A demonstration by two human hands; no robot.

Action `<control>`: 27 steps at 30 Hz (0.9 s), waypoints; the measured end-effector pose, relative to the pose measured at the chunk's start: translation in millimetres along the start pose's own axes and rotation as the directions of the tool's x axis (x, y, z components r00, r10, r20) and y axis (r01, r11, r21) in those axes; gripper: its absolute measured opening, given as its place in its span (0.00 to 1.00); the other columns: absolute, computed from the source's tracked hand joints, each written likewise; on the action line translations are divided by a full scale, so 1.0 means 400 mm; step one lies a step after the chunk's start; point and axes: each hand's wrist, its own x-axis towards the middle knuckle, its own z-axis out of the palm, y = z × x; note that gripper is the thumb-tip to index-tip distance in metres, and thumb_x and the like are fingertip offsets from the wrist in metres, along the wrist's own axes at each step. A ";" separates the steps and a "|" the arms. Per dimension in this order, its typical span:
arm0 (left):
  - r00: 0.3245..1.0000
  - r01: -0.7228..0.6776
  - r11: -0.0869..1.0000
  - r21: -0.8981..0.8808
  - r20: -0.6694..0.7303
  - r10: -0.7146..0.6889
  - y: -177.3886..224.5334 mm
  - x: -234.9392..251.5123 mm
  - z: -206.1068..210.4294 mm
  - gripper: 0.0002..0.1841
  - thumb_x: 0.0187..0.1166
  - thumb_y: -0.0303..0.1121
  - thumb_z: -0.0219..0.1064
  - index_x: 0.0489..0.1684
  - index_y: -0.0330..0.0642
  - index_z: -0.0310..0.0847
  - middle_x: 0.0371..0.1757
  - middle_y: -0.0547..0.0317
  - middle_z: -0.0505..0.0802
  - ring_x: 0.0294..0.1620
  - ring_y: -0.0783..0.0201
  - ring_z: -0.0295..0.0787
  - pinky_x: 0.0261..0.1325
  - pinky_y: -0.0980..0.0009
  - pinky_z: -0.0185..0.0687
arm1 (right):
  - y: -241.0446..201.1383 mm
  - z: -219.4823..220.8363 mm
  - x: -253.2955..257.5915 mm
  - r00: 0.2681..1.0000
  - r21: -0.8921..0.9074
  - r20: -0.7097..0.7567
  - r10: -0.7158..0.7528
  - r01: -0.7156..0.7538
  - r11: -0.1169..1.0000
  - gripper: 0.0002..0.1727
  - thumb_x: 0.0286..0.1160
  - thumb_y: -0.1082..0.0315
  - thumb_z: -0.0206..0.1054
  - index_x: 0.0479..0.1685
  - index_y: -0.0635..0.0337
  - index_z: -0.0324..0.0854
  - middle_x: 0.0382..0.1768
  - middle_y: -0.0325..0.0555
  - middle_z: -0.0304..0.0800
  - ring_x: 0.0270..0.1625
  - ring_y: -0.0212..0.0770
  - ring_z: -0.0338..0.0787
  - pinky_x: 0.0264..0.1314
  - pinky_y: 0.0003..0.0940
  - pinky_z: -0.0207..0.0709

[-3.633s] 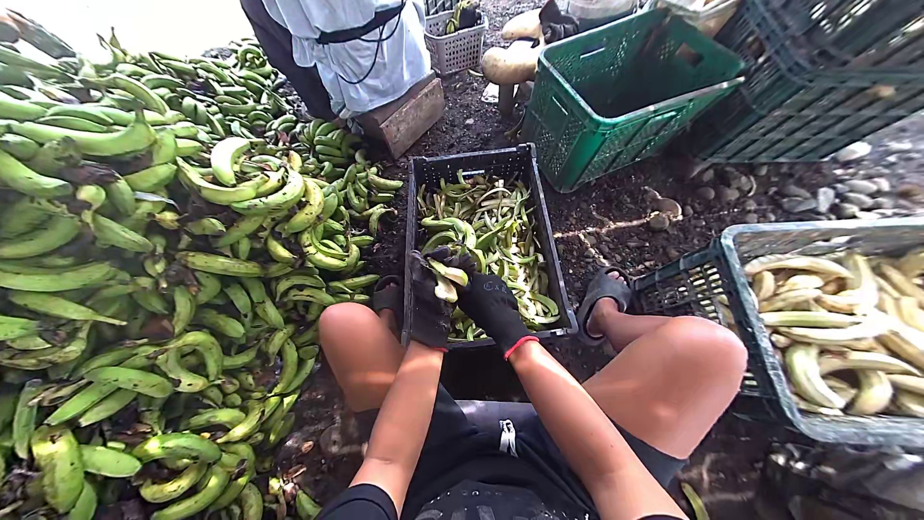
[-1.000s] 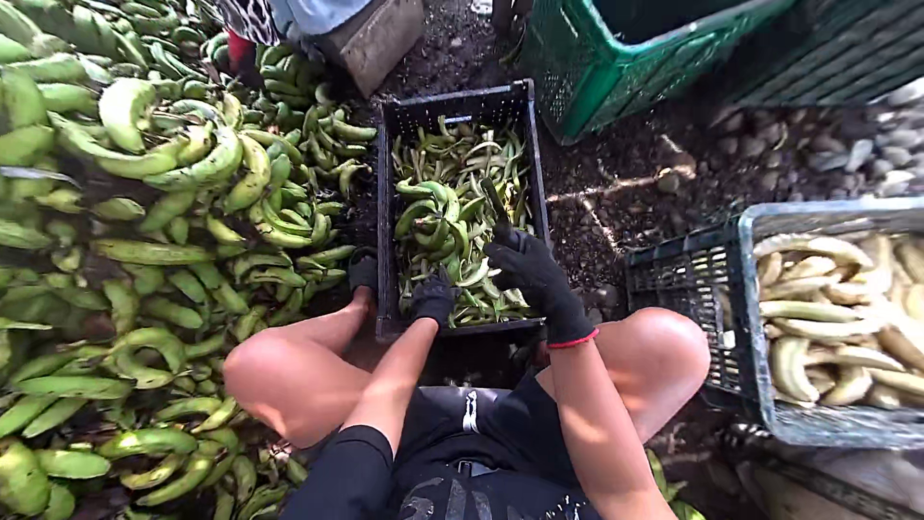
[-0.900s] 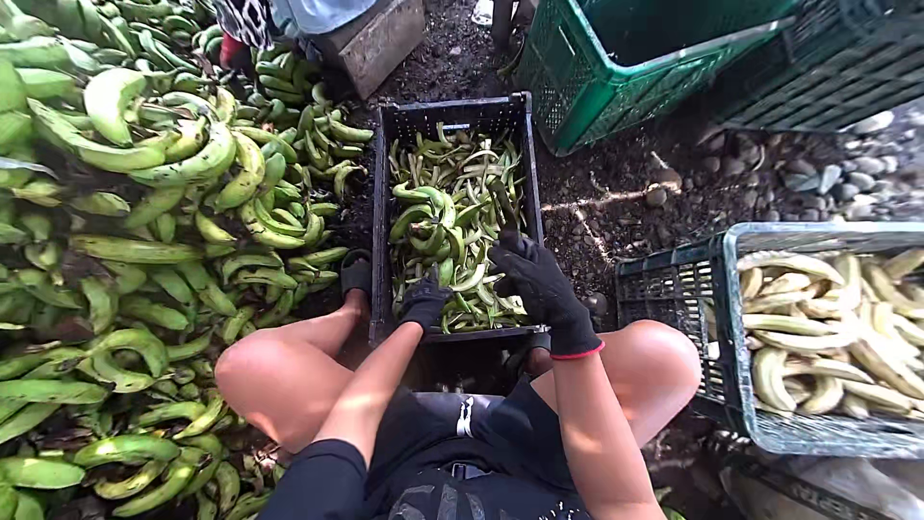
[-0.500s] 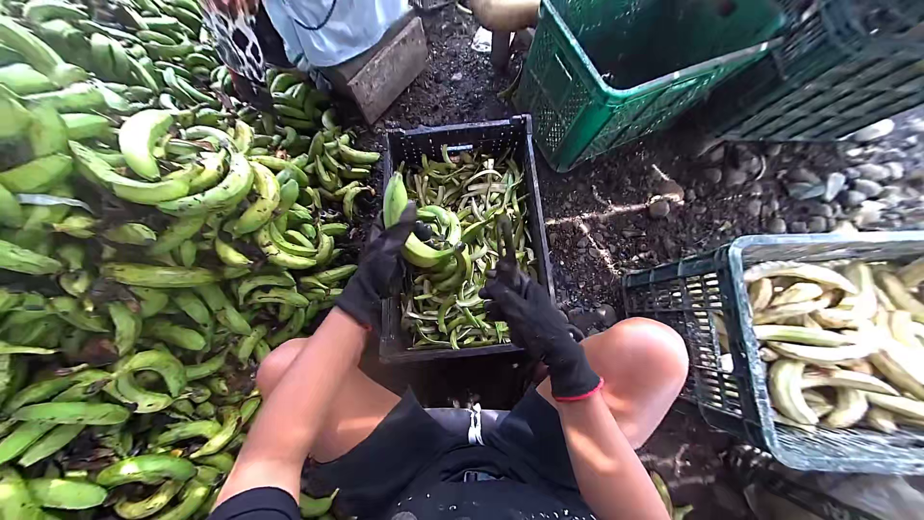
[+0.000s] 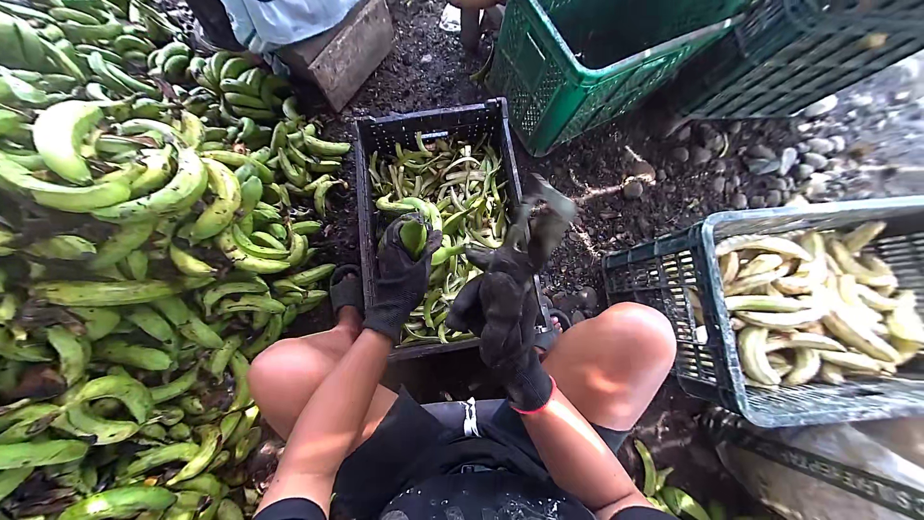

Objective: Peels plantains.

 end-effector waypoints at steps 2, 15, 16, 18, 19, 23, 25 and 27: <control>0.997 -0.065 0.994 -0.091 -0.038 0.062 -0.002 -0.003 0.015 0.29 0.77 0.40 0.74 0.72 0.32 0.73 0.66 0.46 0.88 0.68 0.63 0.85 0.76 0.65 0.78 | 0.076 -0.019 -0.025 0.950 -0.244 0.068 0.305 -0.280 0.928 0.27 0.91 0.57 0.43 0.77 0.69 0.66 0.29 0.47 0.88 0.26 0.40 0.88 0.32 0.39 0.87; 0.974 0.210 0.768 -0.606 0.195 -0.113 0.020 0.018 -0.096 0.37 0.89 0.66 0.32 0.75 0.49 0.74 0.49 0.61 0.92 0.43 0.68 0.90 0.48 0.66 0.90 | 0.147 -0.120 0.063 0.936 -0.593 0.305 0.174 0.044 0.804 0.36 0.84 0.44 0.57 0.90 0.49 0.65 0.74 0.55 0.83 0.75 0.53 0.81 0.77 0.59 0.71; 0.980 0.188 0.744 -0.641 0.178 -0.094 0.019 0.030 -0.088 0.37 0.91 0.60 0.28 0.68 0.41 0.77 0.46 0.57 0.92 0.40 0.66 0.90 0.45 0.65 0.90 | 0.132 -0.124 0.079 0.924 -0.663 0.349 0.155 0.126 0.738 0.37 0.83 0.41 0.59 0.90 0.44 0.65 0.71 0.59 0.83 0.73 0.60 0.80 0.73 0.64 0.72; 0.963 0.251 0.704 -0.664 0.242 -0.116 0.025 0.025 -0.089 0.38 0.92 0.58 0.25 0.63 0.40 0.80 0.37 0.56 0.92 0.30 0.67 0.89 0.35 0.69 0.89 | 0.098 -0.125 0.097 0.897 -0.780 0.399 0.188 0.224 0.585 0.41 0.76 0.30 0.56 0.90 0.32 0.64 0.67 0.61 0.83 0.67 0.66 0.81 0.61 0.69 0.76; 0.940 0.319 0.679 -0.661 0.310 -0.141 0.035 0.011 -0.098 0.38 0.92 0.60 0.26 0.64 0.44 0.80 0.34 0.58 0.90 0.27 0.69 0.86 0.32 0.72 0.87 | 0.092 -0.123 0.099 0.896 -0.807 0.410 0.172 0.269 0.525 0.43 0.72 0.25 0.54 0.89 0.30 0.66 0.64 0.60 0.84 0.64 0.66 0.82 0.56 0.68 0.77; 0.922 0.376 0.655 -0.655 0.339 -0.189 0.029 0.043 -0.085 0.35 0.93 0.54 0.26 0.57 0.39 0.80 0.28 0.57 0.90 0.22 0.66 0.87 0.27 0.70 0.88 | 0.098 -0.110 0.087 0.934 -0.830 0.355 0.049 0.290 0.477 0.37 0.74 0.26 0.53 0.76 0.32 0.82 0.57 0.60 0.87 0.60 0.67 0.84 0.51 0.66 0.77; 0.935 0.346 0.737 -0.580 0.281 -0.218 0.021 0.051 -0.080 0.34 0.94 0.54 0.29 0.58 0.40 0.80 0.32 0.57 0.91 0.26 0.67 0.88 0.31 0.69 0.89 | 0.085 -0.090 0.083 0.945 -0.844 0.270 0.182 0.141 0.518 0.33 0.78 0.30 0.55 0.77 0.32 0.80 0.62 0.60 0.85 0.66 0.67 0.81 0.56 0.69 0.75; 0.950 0.295 0.797 -0.527 0.251 -0.186 -0.002 0.049 -0.074 0.35 0.92 0.57 0.31 0.62 0.40 0.81 0.43 0.55 0.92 0.41 0.65 0.90 0.48 0.63 0.90 | 0.090 -0.069 0.088 0.945 -0.836 0.177 0.274 -0.002 0.548 0.36 0.80 0.28 0.51 0.80 0.33 0.77 0.67 0.60 0.84 0.70 0.68 0.80 0.60 0.73 0.74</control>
